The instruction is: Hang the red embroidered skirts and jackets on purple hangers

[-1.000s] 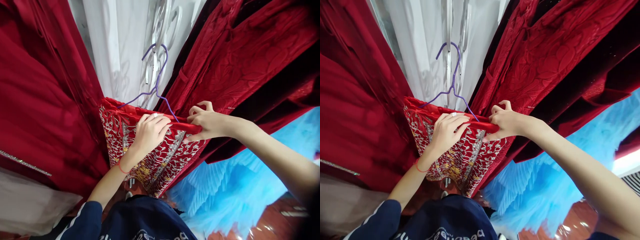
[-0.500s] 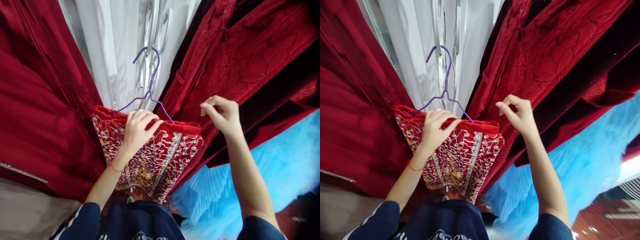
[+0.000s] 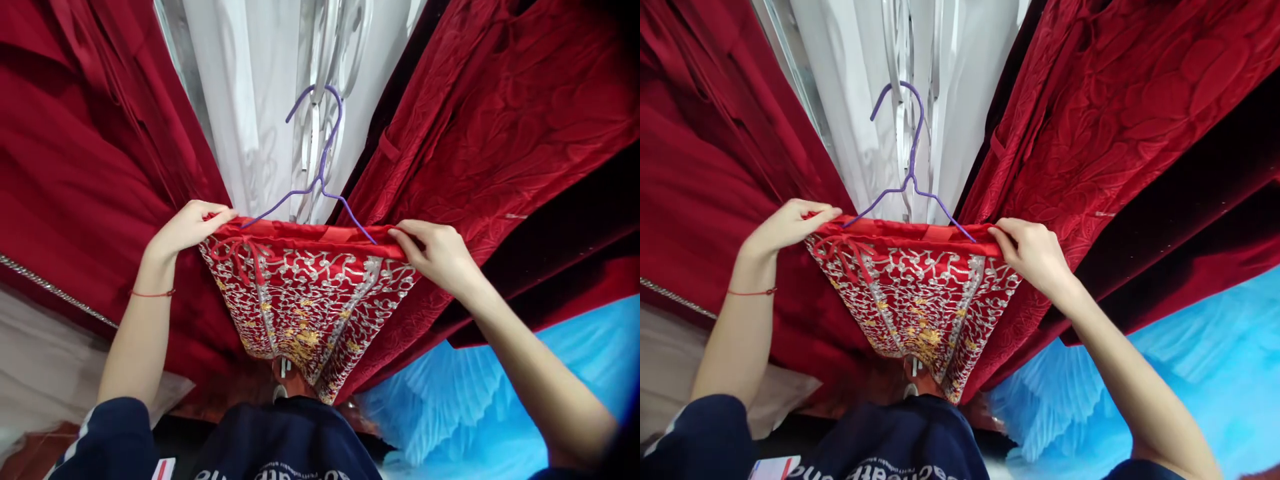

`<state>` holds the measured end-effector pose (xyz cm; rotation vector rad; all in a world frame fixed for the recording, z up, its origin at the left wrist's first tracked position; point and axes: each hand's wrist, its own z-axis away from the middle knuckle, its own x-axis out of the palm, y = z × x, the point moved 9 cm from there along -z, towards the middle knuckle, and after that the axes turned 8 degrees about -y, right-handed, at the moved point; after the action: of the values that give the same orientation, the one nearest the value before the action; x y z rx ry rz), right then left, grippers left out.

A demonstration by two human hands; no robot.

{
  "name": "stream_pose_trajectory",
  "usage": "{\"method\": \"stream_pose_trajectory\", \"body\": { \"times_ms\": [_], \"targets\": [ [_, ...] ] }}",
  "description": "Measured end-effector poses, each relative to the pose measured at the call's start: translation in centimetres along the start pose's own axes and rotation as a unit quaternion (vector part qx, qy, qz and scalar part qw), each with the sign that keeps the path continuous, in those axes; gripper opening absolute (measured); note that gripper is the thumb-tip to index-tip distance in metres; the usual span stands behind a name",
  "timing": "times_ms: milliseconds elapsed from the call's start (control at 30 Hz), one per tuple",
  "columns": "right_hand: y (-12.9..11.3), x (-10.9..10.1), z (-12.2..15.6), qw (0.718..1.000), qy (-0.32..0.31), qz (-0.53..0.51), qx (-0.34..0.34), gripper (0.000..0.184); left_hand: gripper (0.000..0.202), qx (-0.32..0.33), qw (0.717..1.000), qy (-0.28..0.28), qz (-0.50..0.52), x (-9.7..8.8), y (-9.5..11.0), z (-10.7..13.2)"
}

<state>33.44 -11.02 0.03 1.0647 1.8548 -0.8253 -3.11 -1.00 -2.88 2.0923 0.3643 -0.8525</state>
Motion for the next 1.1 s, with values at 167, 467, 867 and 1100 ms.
{"method": "stream_pose_trajectory", "body": {
  "times_ms": [167, 467, 867, 1100],
  "targets": [
    [0.0, -3.5, 1.9, 0.947, 0.317, -0.046, 0.029, 0.035, 0.038, 0.057, 0.936, 0.336, -0.086, -3.4, 6.2, 2.9],
    [1.7, 1.2, 0.4, 0.984, 0.159, -0.048, 0.068, 0.044, 0.042, 0.050, 0.927, 0.330, -0.173, -1.0, 4.0, 4.7],
    [-0.2, 2.2, 0.6, 0.995, 0.090, 0.027, -0.045, 0.048, 0.048, 0.013, 0.919, 0.362, -0.158, -2.4, 3.9, 6.4],
    [-2.8, 2.2, -0.7, 0.992, 0.113, 0.040, -0.049, 0.042, 0.033, 0.017, 0.966, 0.236, -0.100, -1.3, 3.9, 7.3]
  ]
}}
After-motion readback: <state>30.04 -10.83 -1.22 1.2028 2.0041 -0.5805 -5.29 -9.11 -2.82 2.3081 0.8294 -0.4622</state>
